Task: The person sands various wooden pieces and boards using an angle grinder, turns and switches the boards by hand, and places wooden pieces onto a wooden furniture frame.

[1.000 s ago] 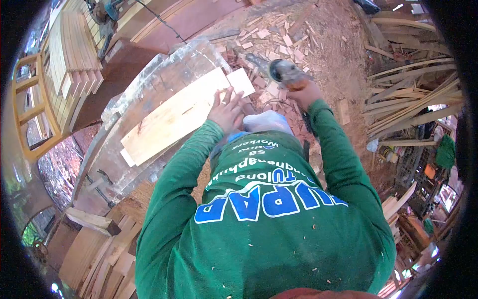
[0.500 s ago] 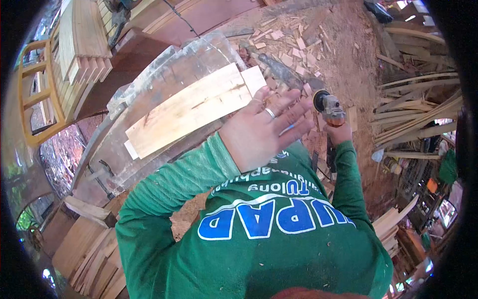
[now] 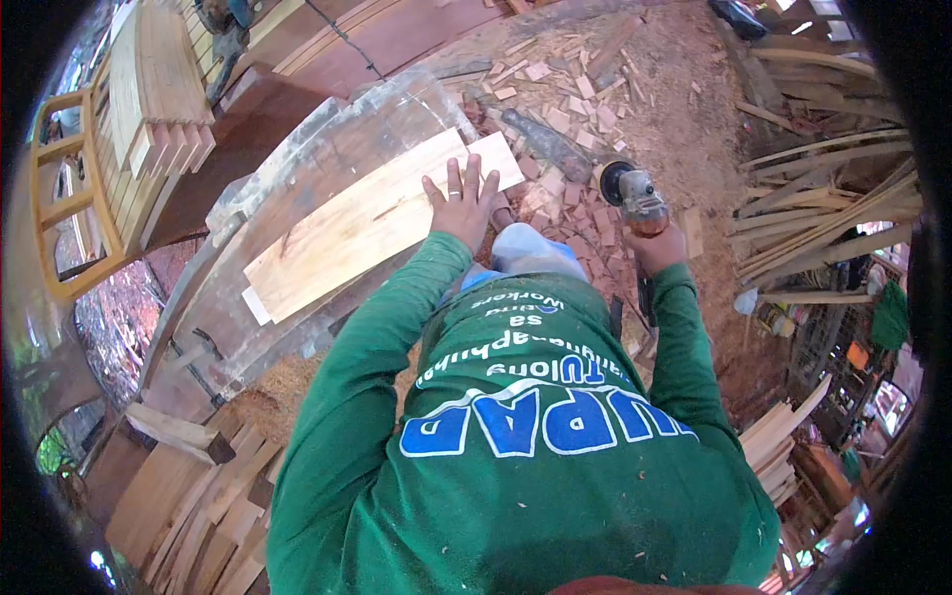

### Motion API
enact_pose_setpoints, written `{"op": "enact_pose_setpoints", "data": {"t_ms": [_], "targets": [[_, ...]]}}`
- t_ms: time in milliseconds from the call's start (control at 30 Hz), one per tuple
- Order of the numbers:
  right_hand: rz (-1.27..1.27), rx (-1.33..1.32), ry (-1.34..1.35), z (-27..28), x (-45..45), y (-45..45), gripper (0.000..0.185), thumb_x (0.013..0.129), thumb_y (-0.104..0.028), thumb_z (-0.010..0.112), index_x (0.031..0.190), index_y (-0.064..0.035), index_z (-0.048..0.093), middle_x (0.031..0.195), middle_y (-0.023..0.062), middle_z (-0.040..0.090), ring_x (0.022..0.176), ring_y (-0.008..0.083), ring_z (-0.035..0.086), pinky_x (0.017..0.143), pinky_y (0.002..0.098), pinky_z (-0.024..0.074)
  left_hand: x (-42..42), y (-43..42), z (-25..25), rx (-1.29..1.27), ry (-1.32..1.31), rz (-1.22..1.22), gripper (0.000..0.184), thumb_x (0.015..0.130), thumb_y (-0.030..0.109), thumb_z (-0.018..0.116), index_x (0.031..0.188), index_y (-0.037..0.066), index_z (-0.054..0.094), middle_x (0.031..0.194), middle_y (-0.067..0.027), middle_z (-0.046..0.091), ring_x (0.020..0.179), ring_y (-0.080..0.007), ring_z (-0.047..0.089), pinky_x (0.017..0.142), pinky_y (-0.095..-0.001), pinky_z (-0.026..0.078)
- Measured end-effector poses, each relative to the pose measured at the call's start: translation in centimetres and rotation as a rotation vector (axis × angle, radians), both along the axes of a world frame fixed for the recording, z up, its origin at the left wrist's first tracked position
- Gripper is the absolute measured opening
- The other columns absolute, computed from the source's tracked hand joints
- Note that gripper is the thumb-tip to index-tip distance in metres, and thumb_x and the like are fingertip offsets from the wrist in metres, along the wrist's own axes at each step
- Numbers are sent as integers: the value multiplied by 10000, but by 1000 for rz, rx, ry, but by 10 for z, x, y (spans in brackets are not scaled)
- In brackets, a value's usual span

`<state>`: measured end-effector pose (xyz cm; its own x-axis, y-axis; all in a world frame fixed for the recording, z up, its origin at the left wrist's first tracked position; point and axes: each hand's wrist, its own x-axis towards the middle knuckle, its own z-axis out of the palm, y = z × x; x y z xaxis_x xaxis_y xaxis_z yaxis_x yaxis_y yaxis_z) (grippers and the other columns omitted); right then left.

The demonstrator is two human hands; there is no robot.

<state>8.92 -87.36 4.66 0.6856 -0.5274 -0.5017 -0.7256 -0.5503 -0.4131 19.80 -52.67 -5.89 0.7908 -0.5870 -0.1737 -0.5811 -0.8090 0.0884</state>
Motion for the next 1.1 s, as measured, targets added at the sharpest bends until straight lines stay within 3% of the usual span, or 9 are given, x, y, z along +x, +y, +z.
{"op": "enact_pose_setpoints", "data": {"t_ms": [267, 433, 500, 567, 700, 833, 900, 967, 1100], "targets": [[-113, 82, -50, -10, -30, -14, 400, 687, -201, 867, 1019, 4, 779, 935, 53, 769, 841, 176, 723, 793, 343, 569, 18, -1, 0, 43, -24, -73, 611, 948, 221, 584, 1540, 208, 431, 1673, -245, 280, 1490, -585, 302, 1020, -897, 243], [-118, 32, -35, -28, -37, -28, 371, 692, -194, 861, 998, 2, 785, 902, 56, 766, 819, 175, 723, 779, 339, 569, 74, 4, 81, 101, 226, -127, 723, 811, 218, 723, 1492, 217, 479, 1655, -213, 339, 1450, -500, 430, 1057, -797, 358], [-85, -6, -22, -25, -31, -24, 364, 695, -194, 858, 994, 0, 787, 889, 59, 767, 815, 177, 725, 772, 342, 569, 100, 30, 110, -194, 404, 118, 769, 739, 190, 738, 1472, 205, 504, 1546, -211, 491, 1370, -404, 538, 1083, -552, 492], [-69, -8, -29, -16, -19, -20, 365, 698, -200, 857, 997, -2, 789, 882, 63, 769, 813, 180, 728, 766, 346, 570, 118, 52, 148, -86, 447, 244, 781, 742, 231, 742, 1481, 192, 495, 1397, -203, 625, 1219, -390, 649, 1004, -497, 550], [-60, 33, -68, -2, -10, -9, 379, 703, -227, 860, 1000, -2, 791, 893, 80, 778, 820, 192, 739, 764, 356, 575, 144, 137, 120, 80, 30, 355, 718, 759, 500, 821, 1328, 126, 593, 1121, -161, 741, 957, -372, 742, 830, -513, 595], [-15, 74, 8, 16, -1, -6, 382, 699, -250, 868, 977, 1, 794, 894, 102, 785, 836, 213, 757, 775, 372, 583, 163, 143, 128, 262, 171, 407, 894, 661, 703, 847, 1300, 116, 631, 1158, -167, 734, 1045, -357, 728, 878, -513, 588], [5, 13, 4, 29, 7, 1, 380, 697, -254, 868, 966, 4, 793, 877, 103, 782, 826, 212, 756, 766, 373, 582, 154, 136, 142, 30, 242, 254, 1082, 555, 818, 838, 1355, 115, 642, 1249, -207, 714, 1113, -373, 707, 964, -496, 565], [16, -21, 5, 29, 1, 0, 383, 695, -258, 867, 962, 6, 792, 863, 101, 780, 815, 207, 753, 759, 374, 581, 152, 116, 143, 265, 532, 276, 1074, 533, 826, 842, 1323, 119, 669, 1239, -206, 718, 1121, -378, 702, 1010, -491, 537], [2, 42, -55, 10, -4, -12, 398, 686, -272, 867, 962, 4, 791, 856, 92, 777, 801, 198, 743, 759, 380, 578, 140, 120, 97, 213, 540, 335, 1058, 550, 819, 839, 1362, 168, 646, 1303, -184, 676, 1193, -366, 669, 1066, -505, 497]]}}
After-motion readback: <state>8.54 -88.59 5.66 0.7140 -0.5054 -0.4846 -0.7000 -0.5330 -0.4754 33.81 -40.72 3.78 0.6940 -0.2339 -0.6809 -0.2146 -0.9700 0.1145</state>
